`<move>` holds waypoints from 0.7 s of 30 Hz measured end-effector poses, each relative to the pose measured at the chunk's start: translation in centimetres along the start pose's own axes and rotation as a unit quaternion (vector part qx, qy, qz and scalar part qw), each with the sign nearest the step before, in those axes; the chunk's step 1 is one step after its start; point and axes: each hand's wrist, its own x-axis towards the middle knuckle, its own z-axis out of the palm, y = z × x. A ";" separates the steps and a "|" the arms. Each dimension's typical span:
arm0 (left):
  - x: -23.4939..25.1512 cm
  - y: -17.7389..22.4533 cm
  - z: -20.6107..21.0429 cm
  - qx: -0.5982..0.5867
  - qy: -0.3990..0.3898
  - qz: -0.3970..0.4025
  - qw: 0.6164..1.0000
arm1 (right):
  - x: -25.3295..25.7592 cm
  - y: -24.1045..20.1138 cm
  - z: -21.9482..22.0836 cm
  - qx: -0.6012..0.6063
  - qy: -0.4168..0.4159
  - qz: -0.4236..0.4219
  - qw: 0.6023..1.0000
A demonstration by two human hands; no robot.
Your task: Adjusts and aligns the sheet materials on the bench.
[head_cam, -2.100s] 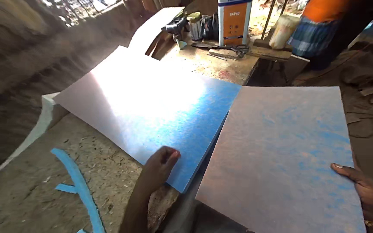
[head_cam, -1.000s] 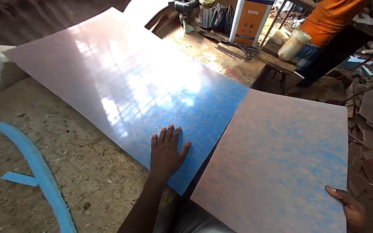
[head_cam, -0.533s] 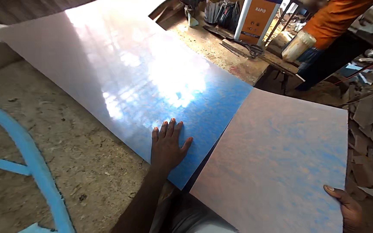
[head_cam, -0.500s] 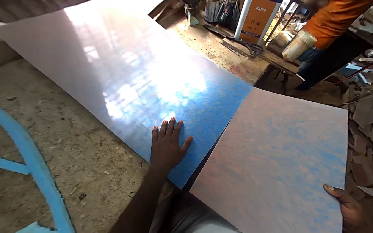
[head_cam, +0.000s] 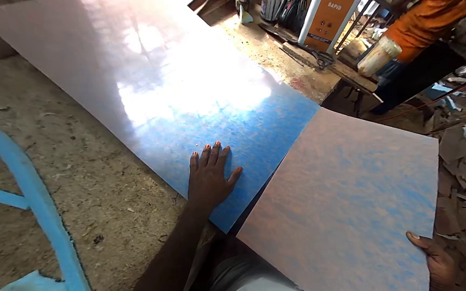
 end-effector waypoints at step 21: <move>0.0 0.0 0.1 0.002 0.010 0.001 1.000 | 0.0 -0.1 -0.1 -0.003 -0.022 -0.003 1.000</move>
